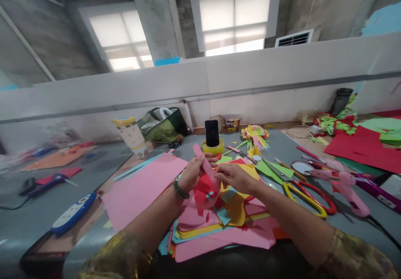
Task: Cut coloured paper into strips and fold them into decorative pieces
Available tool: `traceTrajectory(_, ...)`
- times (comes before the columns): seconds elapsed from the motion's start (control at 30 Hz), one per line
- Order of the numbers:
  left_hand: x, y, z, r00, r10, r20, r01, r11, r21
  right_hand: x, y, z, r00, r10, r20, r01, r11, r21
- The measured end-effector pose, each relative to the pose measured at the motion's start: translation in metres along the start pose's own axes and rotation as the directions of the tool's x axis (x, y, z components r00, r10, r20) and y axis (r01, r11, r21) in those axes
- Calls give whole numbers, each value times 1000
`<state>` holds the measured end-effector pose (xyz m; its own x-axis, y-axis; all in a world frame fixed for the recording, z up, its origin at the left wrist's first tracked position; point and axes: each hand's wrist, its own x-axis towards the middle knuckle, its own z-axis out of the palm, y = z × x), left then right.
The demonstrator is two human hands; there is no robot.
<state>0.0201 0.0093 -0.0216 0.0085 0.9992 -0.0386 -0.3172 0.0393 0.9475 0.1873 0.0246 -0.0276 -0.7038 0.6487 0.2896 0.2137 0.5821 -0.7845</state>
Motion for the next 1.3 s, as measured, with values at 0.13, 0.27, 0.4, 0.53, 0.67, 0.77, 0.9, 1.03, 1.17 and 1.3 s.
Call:
traceTrajectory(0.13, -10, -9, 2, 994, -24, 104, 28, 999, -36, 1, 3, -2, 996, 93, -15, -88, 975, 204)
traceTrajectory(0.27, -9, -2, 2, 994, -110, 7, 110, 985, -136, -4, 7, -12, 985, -170, 12, 170, 985, -32)
traceTrajectory(0.4, 1, 4, -3, 972, -222, -81, 203, 961, -190, -7, 8, -9, 919, -379, 108, 389, 830, -399)
traceTrajectory(0.53, 5, 3, -7, 967, -239, -91, 217, 954, -207, -8, 5, 4, 890, -432, 150, 454, 797, -398)
traceTrajectory(0.67, 3, 2, -6, 977, -195, -84, 168, 952, -255, -7, -2, 8, 929, -346, 135, 362, 923, -127)
traceTrajectory(0.77, 1, 1, -3, 985, -166, -49, 145, 948, -283, -3, -2, 8, 993, -102, 59, 99, 993, 58)
traceTrajectory(0.9, -4, -1, 3, 985, -171, 30, 172, 940, -295, 2, 5, 8, 986, 164, -21, -159, 977, 145)
traceTrajectory(1.03, -11, -2, 7, 988, -135, 73, 151, 937, -316, 3, 9, 8, 965, 262, 4, -260, 953, 157)
traceTrajectory(1.17, -14, -5, 10, 989, -98, 113, 131, 931, -341, 3, 7, 7, 948, 318, 36, -319, 932, 173)
traceTrajectory(1.3, -14, -11, 11, 986, -57, 158, 107, 938, -329, 4, 7, 8, 926, 375, 50, -377, 906, 192)
